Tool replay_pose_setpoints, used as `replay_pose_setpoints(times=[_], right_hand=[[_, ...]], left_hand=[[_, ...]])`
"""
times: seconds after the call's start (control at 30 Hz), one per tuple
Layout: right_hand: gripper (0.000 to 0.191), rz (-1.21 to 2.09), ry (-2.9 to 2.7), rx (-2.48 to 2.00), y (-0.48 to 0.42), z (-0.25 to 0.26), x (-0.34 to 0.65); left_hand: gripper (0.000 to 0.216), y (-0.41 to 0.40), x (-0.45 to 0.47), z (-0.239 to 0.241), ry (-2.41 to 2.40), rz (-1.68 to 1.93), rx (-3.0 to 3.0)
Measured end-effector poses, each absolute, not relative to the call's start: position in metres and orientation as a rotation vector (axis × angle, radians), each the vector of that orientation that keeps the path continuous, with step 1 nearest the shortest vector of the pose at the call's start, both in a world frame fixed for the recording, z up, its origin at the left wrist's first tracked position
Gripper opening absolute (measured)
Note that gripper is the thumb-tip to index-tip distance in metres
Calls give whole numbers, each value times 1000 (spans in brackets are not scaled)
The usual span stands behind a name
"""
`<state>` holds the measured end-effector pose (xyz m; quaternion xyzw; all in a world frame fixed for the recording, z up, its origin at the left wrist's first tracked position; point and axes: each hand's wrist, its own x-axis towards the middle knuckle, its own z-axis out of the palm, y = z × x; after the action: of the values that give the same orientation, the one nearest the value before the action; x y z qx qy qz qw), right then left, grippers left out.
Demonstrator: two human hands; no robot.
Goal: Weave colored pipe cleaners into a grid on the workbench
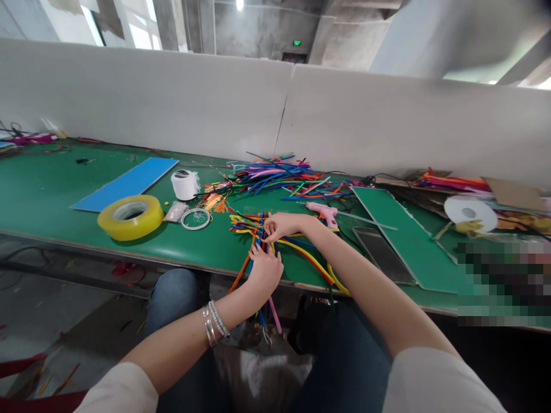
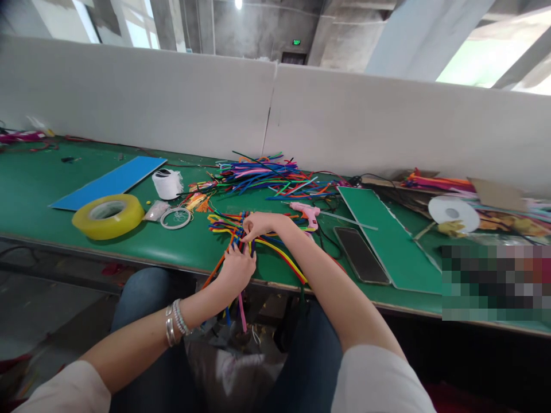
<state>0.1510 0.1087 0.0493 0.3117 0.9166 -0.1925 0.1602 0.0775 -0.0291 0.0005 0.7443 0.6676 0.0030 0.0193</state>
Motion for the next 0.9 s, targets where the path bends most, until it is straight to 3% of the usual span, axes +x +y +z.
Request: replay_pose_setpoints(times=[0.2, 0.9], right_hand=[[26, -381, 2598, 835, 108, 53, 138], [20, -158, 2589, 847, 89, 60, 129]], left_hand=[[40, -30, 75, 2, 2025, -56, 2347], [44, -29, 73, -1, 1927, -46, 2417]])
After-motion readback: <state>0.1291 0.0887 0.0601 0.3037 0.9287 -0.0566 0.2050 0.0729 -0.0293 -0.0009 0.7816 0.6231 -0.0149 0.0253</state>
